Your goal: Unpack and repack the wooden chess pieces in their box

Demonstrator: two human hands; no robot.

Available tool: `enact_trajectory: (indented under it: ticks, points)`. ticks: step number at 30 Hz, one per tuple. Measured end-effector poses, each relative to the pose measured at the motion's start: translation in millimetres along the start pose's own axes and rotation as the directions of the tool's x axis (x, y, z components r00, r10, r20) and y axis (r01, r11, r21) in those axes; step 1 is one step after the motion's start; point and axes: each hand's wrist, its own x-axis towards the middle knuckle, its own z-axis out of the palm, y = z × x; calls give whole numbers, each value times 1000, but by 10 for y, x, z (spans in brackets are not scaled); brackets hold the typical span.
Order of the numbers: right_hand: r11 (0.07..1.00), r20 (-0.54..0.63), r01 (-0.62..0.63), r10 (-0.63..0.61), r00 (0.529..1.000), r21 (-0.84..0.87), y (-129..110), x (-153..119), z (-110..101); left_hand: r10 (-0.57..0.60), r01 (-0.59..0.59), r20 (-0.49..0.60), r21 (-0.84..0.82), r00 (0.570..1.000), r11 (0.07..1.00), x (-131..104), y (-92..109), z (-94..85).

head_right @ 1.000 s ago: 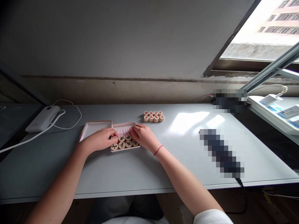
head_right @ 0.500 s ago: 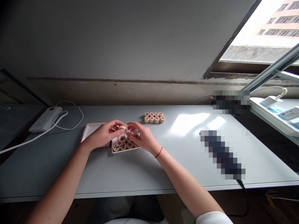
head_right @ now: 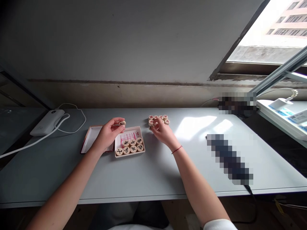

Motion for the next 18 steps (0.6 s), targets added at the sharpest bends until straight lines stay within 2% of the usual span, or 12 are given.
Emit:
enact_trajectory:
  ticks: [4, 7, 10, 13, 15, 18]
  points:
    - [984, -22, -33, 30, 999, -173, 145, 64, -67, 3, -2, -16, 63, 1000, 998, 1, 26, -27]
    - [971, -107, -16, -10, 994, -237, 85, 41, -33, 33, -37, 27, 155, 999, 987, -26, 39, 5]
    - [987, -113, 141, -150, 982, -83, -118, -67, 74, 156, -171, 70, 364, 985, 916, -63, 1, 92]
    - [947, -61, 317, -313, 948, 57, -331, -207, 228, 287, -318, 143, 513, 947, 797, -92, -78, 201]
    - [932, -58, 359, -355, 933, 57, -403, -260, 298, 321, -360, 169, 538, 932, 762, -101, -123, 249]
    - [945, -106, 327, -323, 940, 26, -367, -232, 278, 327, -366, 169, 522, 930, 771, -98, -141, 256]
